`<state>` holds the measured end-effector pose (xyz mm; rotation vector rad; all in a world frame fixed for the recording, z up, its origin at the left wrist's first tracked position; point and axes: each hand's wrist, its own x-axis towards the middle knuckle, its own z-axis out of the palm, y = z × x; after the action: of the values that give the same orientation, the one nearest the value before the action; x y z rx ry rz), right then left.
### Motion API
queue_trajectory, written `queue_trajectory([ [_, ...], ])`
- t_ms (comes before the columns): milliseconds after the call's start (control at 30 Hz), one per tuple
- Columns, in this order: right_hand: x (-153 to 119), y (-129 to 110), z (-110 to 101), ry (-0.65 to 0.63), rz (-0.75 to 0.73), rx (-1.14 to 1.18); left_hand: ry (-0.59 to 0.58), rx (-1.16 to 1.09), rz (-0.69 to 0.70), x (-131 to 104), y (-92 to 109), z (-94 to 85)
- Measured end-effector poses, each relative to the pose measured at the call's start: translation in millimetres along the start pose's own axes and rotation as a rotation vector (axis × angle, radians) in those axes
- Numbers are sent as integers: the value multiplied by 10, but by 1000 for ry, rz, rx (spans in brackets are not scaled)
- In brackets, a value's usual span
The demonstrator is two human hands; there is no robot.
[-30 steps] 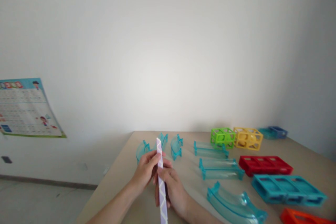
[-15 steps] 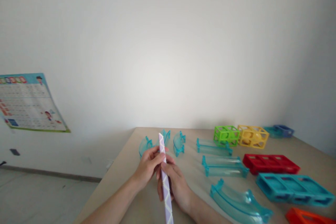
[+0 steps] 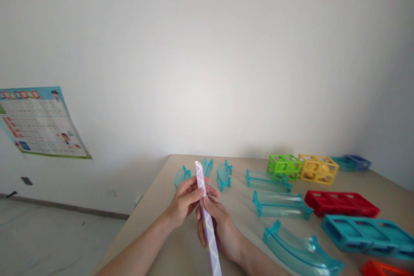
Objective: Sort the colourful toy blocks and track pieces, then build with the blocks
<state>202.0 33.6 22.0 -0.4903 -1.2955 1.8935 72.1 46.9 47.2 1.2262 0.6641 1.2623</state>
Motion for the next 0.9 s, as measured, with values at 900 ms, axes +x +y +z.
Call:
queue_trajectory([
  [900,22,-112,-109,-119,320,507,-28,356,206,-34,40,-41],
])
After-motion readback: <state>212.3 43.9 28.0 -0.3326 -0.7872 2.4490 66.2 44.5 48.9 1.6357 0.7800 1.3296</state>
